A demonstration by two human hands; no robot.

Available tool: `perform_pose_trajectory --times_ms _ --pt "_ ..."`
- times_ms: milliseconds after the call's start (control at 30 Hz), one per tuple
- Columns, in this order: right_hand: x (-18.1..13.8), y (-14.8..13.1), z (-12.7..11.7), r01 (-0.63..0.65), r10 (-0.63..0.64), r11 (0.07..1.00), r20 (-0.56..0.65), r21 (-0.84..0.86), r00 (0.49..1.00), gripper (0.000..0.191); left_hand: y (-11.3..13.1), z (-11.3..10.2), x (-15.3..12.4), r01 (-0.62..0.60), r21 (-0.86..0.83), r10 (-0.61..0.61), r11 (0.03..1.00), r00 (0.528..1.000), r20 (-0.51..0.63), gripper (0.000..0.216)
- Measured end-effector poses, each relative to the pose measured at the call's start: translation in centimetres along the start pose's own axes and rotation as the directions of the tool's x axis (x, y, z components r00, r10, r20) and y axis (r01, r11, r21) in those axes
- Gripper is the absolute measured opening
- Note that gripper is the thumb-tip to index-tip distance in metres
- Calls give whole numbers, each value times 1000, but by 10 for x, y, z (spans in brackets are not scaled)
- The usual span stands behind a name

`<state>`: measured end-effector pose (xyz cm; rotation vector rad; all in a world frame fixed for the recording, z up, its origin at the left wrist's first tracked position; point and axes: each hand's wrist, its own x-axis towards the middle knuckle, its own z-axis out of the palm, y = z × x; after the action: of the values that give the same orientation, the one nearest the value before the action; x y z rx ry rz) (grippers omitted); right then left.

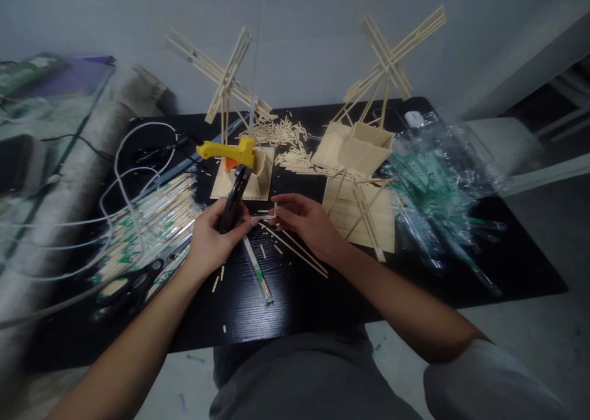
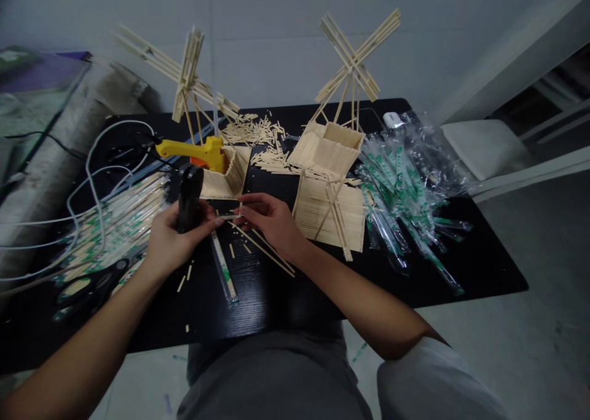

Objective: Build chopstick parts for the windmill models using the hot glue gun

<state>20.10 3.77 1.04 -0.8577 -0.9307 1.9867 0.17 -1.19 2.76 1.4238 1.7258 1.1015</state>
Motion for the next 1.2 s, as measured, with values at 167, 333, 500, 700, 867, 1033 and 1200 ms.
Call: perform_pose_trajectory --times_ms 167,333,500,700,867,1033,1200 --pt "-1 -2 1 6 -6 999 6 -40 1000 34 0 -1 0 -9 7 9 1000 1000 2 33" --pt "-2 -3 2 45 -45 990 0 -131 999 35 1 0 0 2 5 -2 1000 1000 -9 35" --pt "-1 -1 1 68 -71 984 -15 -164 997 36 0 1 1 -1 17 1 1000 1000 -4 35" --pt "1 3 0 95 -99 979 -14 -182 995 37 1 1 0 -16 24 16 1000 1000 9 31" --pt "1 1 0 89 -95 975 -22 -202 995 38 -1 0 1 -14 8 13 1000 1000 10 34" --pt "1 1 1 73 -84 977 -47 -202 995 40 -1 -1 0 -19 21 18 1000 1000 9 34" --pt "0 1 1 69 -82 977 -58 -199 995 35 0 -1 0 11 18 -11 1000 1000 -5 38"
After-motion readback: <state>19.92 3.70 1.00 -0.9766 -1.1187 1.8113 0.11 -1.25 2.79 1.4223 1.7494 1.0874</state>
